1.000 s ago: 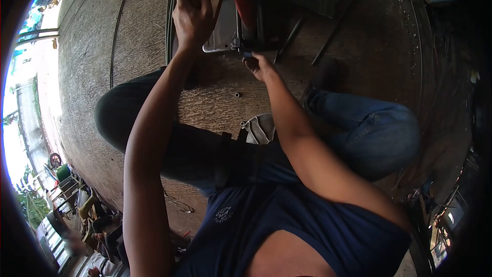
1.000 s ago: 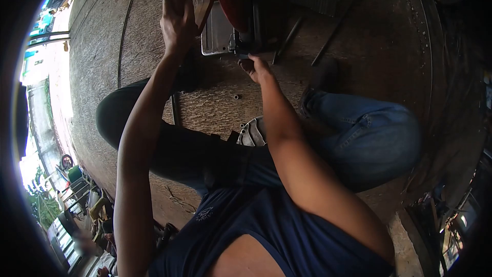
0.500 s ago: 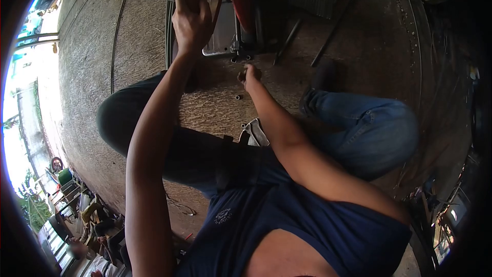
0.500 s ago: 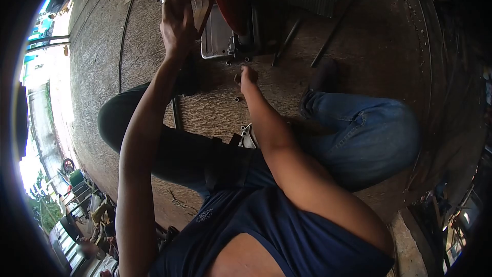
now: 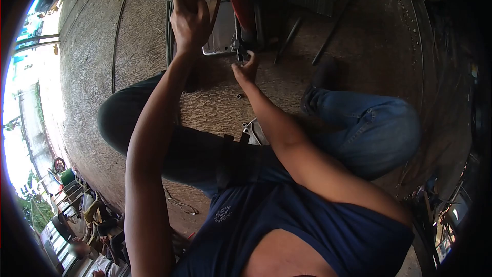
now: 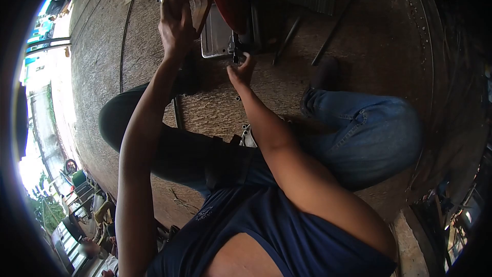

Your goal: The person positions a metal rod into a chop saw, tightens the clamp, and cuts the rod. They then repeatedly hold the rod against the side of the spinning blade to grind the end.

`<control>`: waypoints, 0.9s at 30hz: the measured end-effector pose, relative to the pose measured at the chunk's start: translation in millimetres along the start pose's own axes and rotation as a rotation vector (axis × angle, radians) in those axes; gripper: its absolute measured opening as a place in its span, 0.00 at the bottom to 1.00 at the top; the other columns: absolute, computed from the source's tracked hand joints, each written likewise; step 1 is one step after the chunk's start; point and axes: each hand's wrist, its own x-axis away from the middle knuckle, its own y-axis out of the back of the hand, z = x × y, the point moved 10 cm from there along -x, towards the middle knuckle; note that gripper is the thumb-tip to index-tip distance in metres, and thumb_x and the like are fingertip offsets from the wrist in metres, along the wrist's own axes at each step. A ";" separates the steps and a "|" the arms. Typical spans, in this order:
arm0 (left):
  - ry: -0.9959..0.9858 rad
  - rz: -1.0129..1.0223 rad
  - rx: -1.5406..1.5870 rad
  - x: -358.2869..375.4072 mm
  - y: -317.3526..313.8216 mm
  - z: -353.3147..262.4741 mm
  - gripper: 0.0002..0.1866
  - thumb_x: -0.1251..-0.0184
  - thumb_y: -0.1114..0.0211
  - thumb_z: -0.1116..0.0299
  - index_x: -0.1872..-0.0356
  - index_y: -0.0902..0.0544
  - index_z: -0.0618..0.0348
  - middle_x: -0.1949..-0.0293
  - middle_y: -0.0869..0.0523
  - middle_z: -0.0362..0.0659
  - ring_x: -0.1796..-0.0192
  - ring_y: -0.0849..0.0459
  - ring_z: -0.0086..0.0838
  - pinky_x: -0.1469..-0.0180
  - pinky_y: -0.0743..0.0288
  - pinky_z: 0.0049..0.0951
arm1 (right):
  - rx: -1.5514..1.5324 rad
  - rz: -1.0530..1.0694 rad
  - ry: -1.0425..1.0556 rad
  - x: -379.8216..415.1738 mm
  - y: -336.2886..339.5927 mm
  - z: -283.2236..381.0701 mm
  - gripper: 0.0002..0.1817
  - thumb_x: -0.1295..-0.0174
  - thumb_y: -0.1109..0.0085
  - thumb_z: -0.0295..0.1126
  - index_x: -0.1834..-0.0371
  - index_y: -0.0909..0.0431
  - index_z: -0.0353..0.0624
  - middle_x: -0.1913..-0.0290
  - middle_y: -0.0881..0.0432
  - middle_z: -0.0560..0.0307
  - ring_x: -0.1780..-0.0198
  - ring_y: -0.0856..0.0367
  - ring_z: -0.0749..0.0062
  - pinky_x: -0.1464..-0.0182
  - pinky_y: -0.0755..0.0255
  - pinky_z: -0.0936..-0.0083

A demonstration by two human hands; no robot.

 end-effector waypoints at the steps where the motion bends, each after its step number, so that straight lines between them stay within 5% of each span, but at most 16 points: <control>1: -0.002 0.002 0.001 -0.9 -1.9 -0.2 0.34 0.34 0.42 0.59 0.35 0.36 0.75 0.57 0.18 0.70 0.56 0.17 0.64 0.53 0.22 0.52 | -0.286 0.139 -0.194 -2.6 -21.9 -17.8 0.18 0.39 0.37 0.29 0.49 0.27 0.31 0.59 0.18 0.42 0.66 0.15 0.53 0.64 0.18 0.71; 3: -0.021 -0.039 0.000 -0.8 0.5 1.2 0.34 0.34 0.43 0.59 0.34 0.36 0.75 0.58 0.18 0.71 0.56 0.17 0.63 0.54 0.23 0.52 | -0.859 0.428 -0.582 8.9 -65.0 -20.8 0.22 0.41 0.36 0.30 0.46 0.29 0.30 0.58 0.18 0.38 0.67 0.14 0.52 0.65 0.20 0.74; 4: -0.021 -0.040 -0.004 -0.1 0.9 2.8 0.34 0.34 0.43 0.59 0.34 0.36 0.75 0.58 0.18 0.71 0.56 0.17 0.63 0.54 0.23 0.52 | -1.088 0.381 -1.130 21.9 -71.2 -38.2 0.17 0.34 0.40 0.33 0.48 0.27 0.32 0.59 0.17 0.41 0.67 0.13 0.57 0.64 0.15 0.71; 5: 0.004 -0.021 -0.012 1.1 -0.3 4.7 0.33 0.34 0.43 0.59 0.35 0.36 0.75 0.59 0.18 0.71 0.56 0.16 0.63 0.54 0.23 0.52 | -1.090 0.383 -1.131 20.0 -69.3 -51.0 0.17 0.34 0.40 0.33 0.48 0.27 0.32 0.59 0.17 0.41 0.67 0.13 0.57 0.64 0.15 0.71; 7: 0.023 -0.008 -0.017 -0.3 -3.3 8.9 0.33 0.34 0.42 0.59 0.35 0.36 0.74 0.59 0.18 0.71 0.57 0.16 0.63 0.54 0.23 0.52 | -1.413 0.510 -1.512 47.1 -95.1 -60.7 0.14 0.29 0.44 0.36 0.51 0.25 0.34 0.60 0.16 0.45 0.67 0.13 0.60 0.62 0.12 0.67; 9: -0.096 0.101 -0.204 3.2 -16.3 8.1 0.22 0.31 0.40 0.71 0.37 0.29 0.58 0.38 0.30 0.66 0.53 0.16 0.58 0.58 0.16 0.45 | -1.309 0.396 -1.422 51.5 -87.3 -57.4 0.16 0.28 0.44 0.39 0.51 0.26 0.34 0.59 0.16 0.47 0.66 0.13 0.60 0.64 0.12 0.70; 11: -0.081 0.090 -0.175 4.0 -15.4 11.7 0.22 0.31 0.40 0.70 0.37 0.29 0.57 0.38 0.30 0.67 0.53 0.17 0.58 0.57 0.16 0.46 | -1.274 0.154 -1.278 42.5 -70.0 -53.6 0.15 0.27 0.45 0.39 0.50 0.26 0.36 0.60 0.16 0.48 0.68 0.14 0.60 0.68 0.13 0.71; 13: -0.071 0.074 -0.143 1.3 -14.4 9.5 0.23 0.32 0.39 0.69 0.37 0.29 0.57 0.38 0.30 0.67 0.52 0.17 0.59 0.56 0.16 0.47 | -1.428 0.246 -1.363 49.1 -94.2 -68.0 0.10 0.26 0.48 0.33 0.50 0.26 0.38 0.62 0.17 0.50 0.69 0.15 0.61 0.68 0.14 0.71; 15: 0.026 0.077 -0.050 -0.7 -9.8 8.5 0.24 0.32 0.38 0.68 0.36 0.29 0.58 0.38 0.31 0.67 0.51 0.17 0.59 0.56 0.16 0.47 | -1.789 0.539 -1.732 69.2 -123.1 -38.0 0.08 0.30 0.46 0.28 0.50 0.26 0.41 0.63 0.18 0.52 0.68 0.17 0.63 0.65 0.14 0.67; 16: 0.028 0.071 -0.050 -1.4 -8.4 2.7 0.24 0.32 0.38 0.68 0.36 0.29 0.58 0.38 0.31 0.67 0.51 0.17 0.59 0.56 0.16 0.47 | -1.786 0.547 -1.729 68.7 -129.1 -40.8 0.08 0.30 0.46 0.28 0.50 0.26 0.41 0.63 0.18 0.52 0.68 0.17 0.63 0.65 0.14 0.67; 18: 0.266 0.029 0.106 2.2 -0.5 11.1 0.24 0.35 0.37 0.70 0.38 0.28 0.60 0.38 0.31 0.68 0.51 0.17 0.61 0.58 0.15 0.47 | -1.017 0.298 -1.273 36.6 -67.3 -38.8 0.13 0.37 0.41 0.26 0.49 0.27 0.40 0.63 0.20 0.51 0.69 0.18 0.62 0.62 0.16 0.67; 19: 0.267 0.035 0.104 4.4 -2.8 21.7 0.24 0.35 0.37 0.70 0.38 0.28 0.60 0.38 0.31 0.68 0.51 0.17 0.61 0.58 0.15 0.47 | -1.016 0.295 -1.280 48.5 -69.7 -47.6 0.13 0.37 0.41 0.26 0.49 0.27 0.40 0.63 0.20 0.51 0.69 0.18 0.62 0.62 0.16 0.67; 21: -0.127 0.077 -0.155 2.3 -14.7 7.8 0.25 0.40 0.34 0.73 0.41 0.26 0.62 0.39 0.31 0.70 0.51 0.17 0.64 0.61 0.15 0.46 | -0.428 0.354 -0.162 4.5 -44.8 -11.4 0.22 0.42 0.34 0.32 0.45 0.27 0.40 0.62 0.21 0.50 0.71 0.18 0.59 0.62 0.18 0.66; 22: -0.129 0.075 -0.151 2.9 -18.6 12.5 0.25 0.40 0.34 0.73 0.41 0.26 0.62 0.39 0.31 0.70 0.51 0.17 0.64 0.61 0.15 0.46 | -0.525 0.349 -0.211 10.1 -43.3 -13.5 0.24 0.44 0.30 0.34 0.47 0.27 0.37 0.64 0.20 0.57 0.66 0.18 0.69 0.61 0.23 0.74; 27: -0.146 0.004 -0.116 2.0 -17.6 18.9 0.31 0.54 0.29 0.78 0.43 0.25 0.60 0.39 0.32 0.71 0.54 0.17 0.63 0.65 0.14 0.46 | -0.306 0.680 -0.419 -0.2 -48.7 -23.8 0.13 0.45 0.27 0.32 0.62 0.20 0.40 0.62 0.17 0.61 0.58 0.17 0.72 0.55 0.20 0.73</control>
